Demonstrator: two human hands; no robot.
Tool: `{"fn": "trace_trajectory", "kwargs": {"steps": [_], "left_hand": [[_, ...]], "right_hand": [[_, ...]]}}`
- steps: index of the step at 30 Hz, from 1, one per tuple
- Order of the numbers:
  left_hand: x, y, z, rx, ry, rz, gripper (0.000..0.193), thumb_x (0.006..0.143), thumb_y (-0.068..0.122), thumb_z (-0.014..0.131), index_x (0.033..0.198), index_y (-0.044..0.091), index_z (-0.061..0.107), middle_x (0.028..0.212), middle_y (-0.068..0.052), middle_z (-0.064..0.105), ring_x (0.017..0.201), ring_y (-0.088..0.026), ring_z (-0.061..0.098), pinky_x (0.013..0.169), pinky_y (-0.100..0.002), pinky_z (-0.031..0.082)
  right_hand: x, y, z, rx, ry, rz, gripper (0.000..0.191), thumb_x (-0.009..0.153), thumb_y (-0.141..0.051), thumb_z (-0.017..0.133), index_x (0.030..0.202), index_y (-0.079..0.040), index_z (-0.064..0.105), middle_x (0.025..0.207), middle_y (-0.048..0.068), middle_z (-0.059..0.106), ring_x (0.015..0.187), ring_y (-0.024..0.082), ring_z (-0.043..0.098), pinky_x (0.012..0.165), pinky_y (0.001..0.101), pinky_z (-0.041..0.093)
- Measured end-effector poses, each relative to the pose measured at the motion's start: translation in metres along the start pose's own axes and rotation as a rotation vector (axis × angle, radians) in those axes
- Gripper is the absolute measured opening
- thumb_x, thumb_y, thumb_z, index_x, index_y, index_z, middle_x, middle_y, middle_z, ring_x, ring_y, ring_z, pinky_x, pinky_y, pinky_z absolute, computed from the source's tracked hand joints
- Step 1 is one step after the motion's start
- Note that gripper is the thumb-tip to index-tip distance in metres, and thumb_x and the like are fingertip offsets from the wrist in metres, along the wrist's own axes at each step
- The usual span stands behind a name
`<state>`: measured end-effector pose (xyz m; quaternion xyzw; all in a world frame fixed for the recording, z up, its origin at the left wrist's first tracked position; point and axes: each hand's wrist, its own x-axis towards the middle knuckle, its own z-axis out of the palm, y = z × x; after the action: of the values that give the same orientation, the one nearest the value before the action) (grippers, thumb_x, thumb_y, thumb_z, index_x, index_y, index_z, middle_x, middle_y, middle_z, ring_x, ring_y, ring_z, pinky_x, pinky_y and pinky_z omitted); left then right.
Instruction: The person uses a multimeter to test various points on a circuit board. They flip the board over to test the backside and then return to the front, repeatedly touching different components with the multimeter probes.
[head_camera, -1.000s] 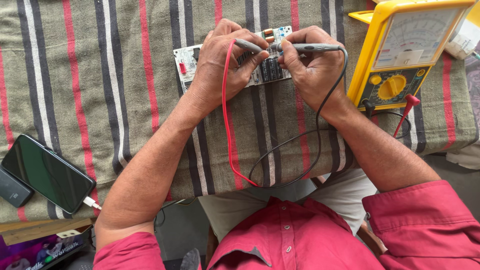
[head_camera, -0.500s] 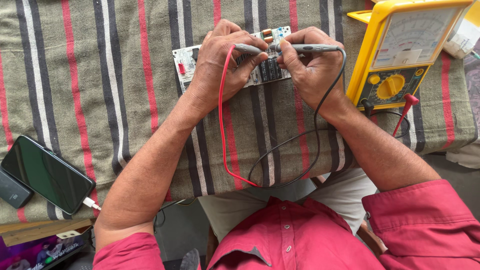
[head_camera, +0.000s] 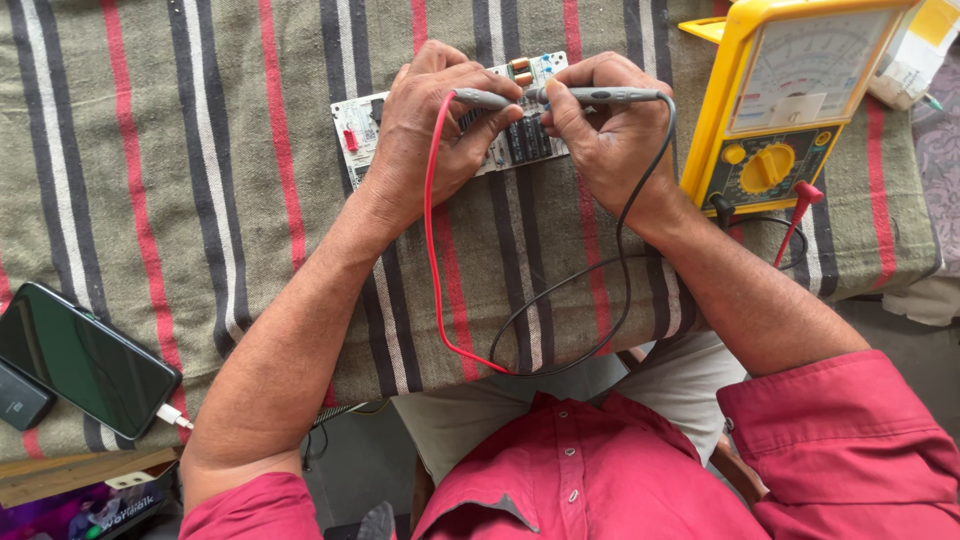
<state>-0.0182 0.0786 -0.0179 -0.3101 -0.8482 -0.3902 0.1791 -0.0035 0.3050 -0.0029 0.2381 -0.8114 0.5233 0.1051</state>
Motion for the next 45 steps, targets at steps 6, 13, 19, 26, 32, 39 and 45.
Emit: {"fn": "trace_trajectory", "kwargs": {"steps": [6, 13, 19, 26, 32, 39, 45], "left_hand": [[0.0012, 0.0005, -0.0001, -0.022, 0.006, 0.004, 0.013, 0.098, 0.026, 0.084, 0.107, 0.018, 0.079, 0.098, 0.006, 0.075, 0.100, -0.018, 0.059, 0.091, -0.038, 0.049], [0.0003, 0.0018, 0.0001, 0.009, 0.019, -0.003, 0.011, 0.099, 0.024, 0.084, 0.105, 0.017, 0.078, 0.094, 0.005, 0.073, 0.100, -0.019, 0.060, 0.091, -0.039, 0.049], [-0.0027, 0.0007, 0.0013, -0.003, 0.039, -0.026, 0.011, 0.100, 0.026, 0.082, 0.107, 0.019, 0.078, 0.096, 0.003, 0.070, 0.103, -0.018, 0.059, 0.092, -0.038, 0.048], [-0.0032, -0.0029, 0.0049, 0.020, 0.009, -0.016, 0.010, 0.101, 0.028, 0.081, 0.108, 0.021, 0.078, 0.096, 0.007, 0.073, 0.102, -0.015, 0.058, 0.090, -0.036, 0.045], [-0.0033, -0.0017, 0.0050, 0.006, -0.006, -0.039, 0.015, 0.098, 0.031, 0.082, 0.109, 0.020, 0.079, 0.094, 0.006, 0.072, 0.100, -0.017, 0.057, 0.089, -0.038, 0.044], [-0.0029, -0.0018, 0.0028, -0.009, -0.004, -0.016, 0.015, 0.099, 0.030, 0.083, 0.110, 0.021, 0.078, 0.096, 0.007, 0.073, 0.101, -0.016, 0.058, 0.091, -0.038, 0.043], [-0.0009, -0.0002, 0.0026, 0.015, -0.007, 0.003, 0.016, 0.098, 0.030, 0.084, 0.110, 0.021, 0.078, 0.096, 0.008, 0.074, 0.098, -0.017, 0.057, 0.088, -0.037, 0.042]], "right_hand": [[0.0008, -0.0002, -0.0012, -0.024, -0.004, -0.011, 0.010, 0.113, -0.004, 0.066, 0.108, 0.005, 0.067, 0.103, 0.011, 0.071, 0.092, 0.014, 0.078, 0.077, 0.0241, 0.067], [-0.0007, -0.0024, 0.0009, 0.001, 0.012, 0.027, 0.010, 0.114, -0.005, 0.065, 0.110, 0.005, 0.066, 0.101, 0.011, 0.071, 0.091, 0.015, 0.077, 0.076, 0.0242, 0.065], [-0.0013, 0.0033, 0.0021, 0.091, 0.023, 0.068, 0.013, 0.116, -0.008, 0.063, 0.115, 0.006, 0.062, 0.101, 0.011, 0.071, 0.092, 0.015, 0.078, 0.079, 0.0255, 0.067], [-0.0016, 0.0070, 0.0012, 0.054, 0.004, 0.033, 0.012, 0.116, -0.006, 0.062, 0.115, 0.006, 0.061, 0.101, 0.011, 0.070, 0.093, 0.016, 0.078, 0.079, 0.0256, 0.068], [-0.0017, 0.0064, 0.0015, 0.065, 0.002, 0.042, 0.011, 0.116, -0.005, 0.062, 0.115, 0.006, 0.061, 0.102, 0.012, 0.070, 0.093, 0.016, 0.078, 0.079, 0.0254, 0.067], [-0.0006, 0.0072, 0.0010, 0.048, -0.006, 0.030, 0.011, 0.116, -0.005, 0.062, 0.114, 0.006, 0.062, 0.101, 0.012, 0.070, 0.093, 0.016, 0.078, 0.079, 0.0252, 0.068], [-0.0009, 0.0057, 0.0004, 0.045, 0.007, 0.046, 0.011, 0.115, -0.005, 0.063, 0.111, 0.005, 0.064, 0.099, 0.012, 0.071, 0.091, 0.016, 0.078, 0.078, 0.0260, 0.068]]}}
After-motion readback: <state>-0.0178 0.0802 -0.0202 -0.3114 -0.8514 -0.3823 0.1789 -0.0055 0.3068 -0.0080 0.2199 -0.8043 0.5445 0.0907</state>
